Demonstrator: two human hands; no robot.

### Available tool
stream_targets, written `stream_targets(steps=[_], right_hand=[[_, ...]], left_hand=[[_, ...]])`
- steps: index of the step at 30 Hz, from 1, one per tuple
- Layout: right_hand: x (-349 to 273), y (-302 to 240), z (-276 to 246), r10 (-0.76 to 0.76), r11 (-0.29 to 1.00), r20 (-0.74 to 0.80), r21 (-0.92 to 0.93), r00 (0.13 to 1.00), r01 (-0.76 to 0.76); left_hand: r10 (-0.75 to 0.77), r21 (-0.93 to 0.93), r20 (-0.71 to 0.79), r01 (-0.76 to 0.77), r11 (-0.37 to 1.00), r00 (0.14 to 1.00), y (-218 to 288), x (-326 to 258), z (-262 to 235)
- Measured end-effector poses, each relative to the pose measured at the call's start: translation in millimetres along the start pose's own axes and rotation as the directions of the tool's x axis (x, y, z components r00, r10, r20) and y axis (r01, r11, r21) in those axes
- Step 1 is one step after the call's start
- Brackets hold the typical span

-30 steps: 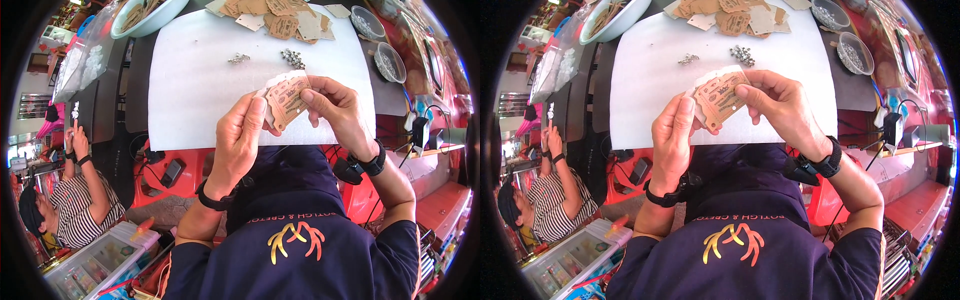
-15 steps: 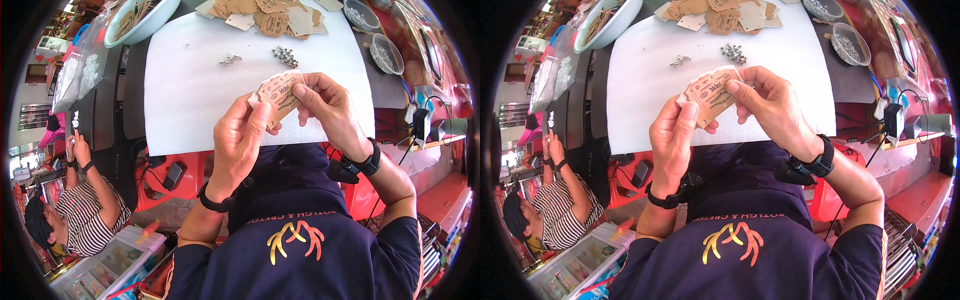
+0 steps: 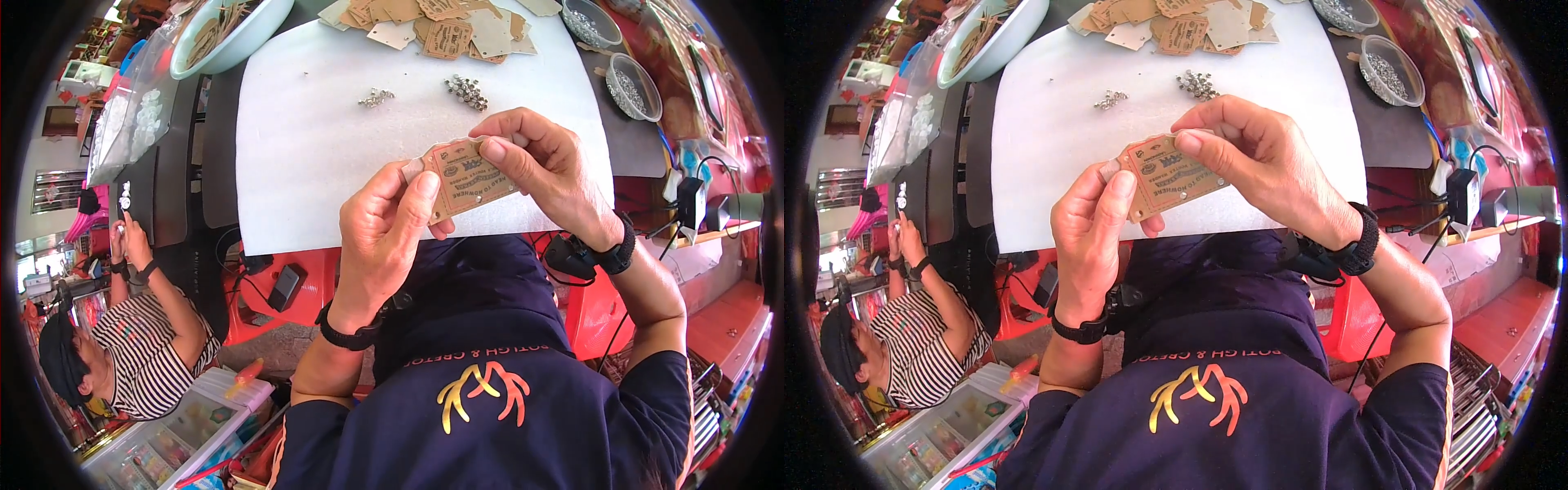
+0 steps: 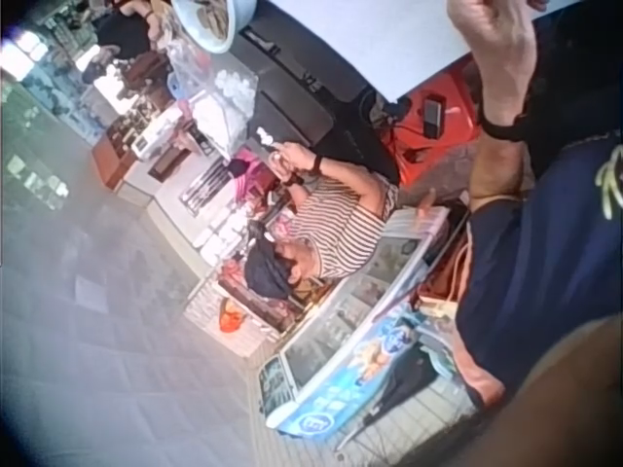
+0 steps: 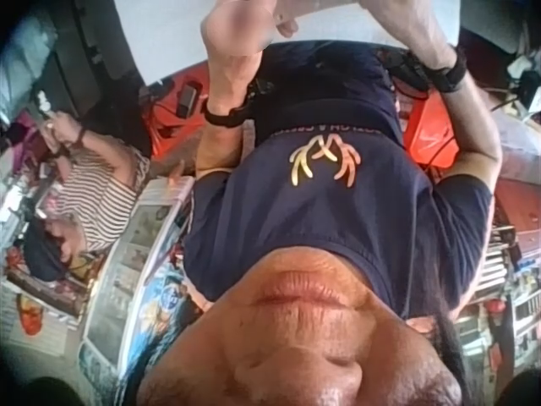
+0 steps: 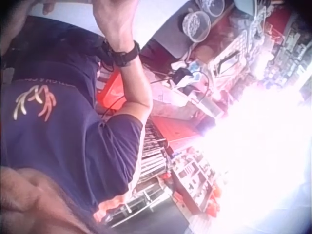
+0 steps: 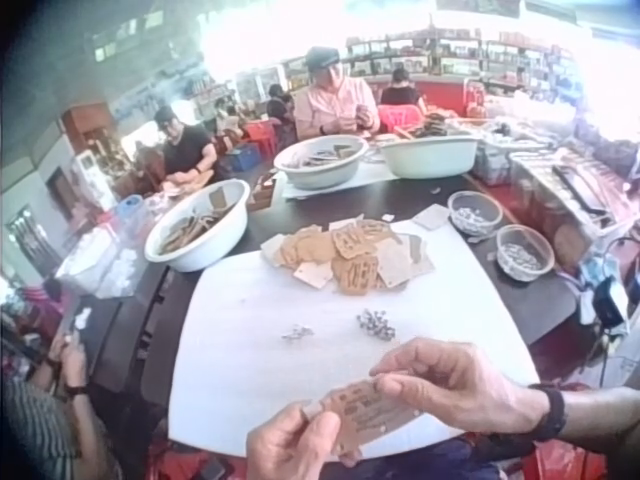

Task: Assembling small metal components onto cardboard shoe tags by hand.

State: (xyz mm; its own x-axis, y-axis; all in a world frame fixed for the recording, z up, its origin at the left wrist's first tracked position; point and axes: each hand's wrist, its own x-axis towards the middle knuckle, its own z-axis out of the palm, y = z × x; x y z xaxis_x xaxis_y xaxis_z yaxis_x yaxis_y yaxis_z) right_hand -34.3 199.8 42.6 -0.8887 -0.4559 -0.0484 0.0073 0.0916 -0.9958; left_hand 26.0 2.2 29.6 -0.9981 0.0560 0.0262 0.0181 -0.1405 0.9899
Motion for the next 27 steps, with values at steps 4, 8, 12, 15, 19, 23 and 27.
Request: stream_targets(steps=[4,8,12,15,19,23,27], right_hand=[[-1,6,4,-0.01,1.0,-0.017,0.014,1.0,0.01],[-1,10,10,-0.047,0.999,-0.083,-0.028,0.995,0.045],[-1,13,12,-0.077,0.996,-0.136,-0.052,0.988,0.07],[-2,12,15,-0.063,0.997,-0.155,0.033,0.986,0.068],[-3,12,14,-0.107,0.994,-0.189,-0.027,0.976,0.103],[-2,-3,9,-0.123,0.977,-0.101,-0.185,0.987,0.102],[-1,-8,7,-0.085,0.975,-0.05,-0.209,0.995,0.072]], left_hand=[[-0.006,-0.001,-0.001,0.006,1.0,1.0,1,0,0],[-0.006,-0.012,-0.011,0.005,1.0,1.0,-1,1,0],[0.013,0.003,-0.004,-0.013,1.0,1.0,-5,2,-2],[0.015,0.035,-0.007,-0.014,0.999,1.0,-3,4,-1],[0.022,0.073,-0.032,-0.02,0.997,0.999,0,3,0],[0.065,0.106,-0.022,-0.062,0.992,0.998,-1,2,-7],[0.081,0.078,-0.026,-0.079,0.994,0.996,1,4,-6]])
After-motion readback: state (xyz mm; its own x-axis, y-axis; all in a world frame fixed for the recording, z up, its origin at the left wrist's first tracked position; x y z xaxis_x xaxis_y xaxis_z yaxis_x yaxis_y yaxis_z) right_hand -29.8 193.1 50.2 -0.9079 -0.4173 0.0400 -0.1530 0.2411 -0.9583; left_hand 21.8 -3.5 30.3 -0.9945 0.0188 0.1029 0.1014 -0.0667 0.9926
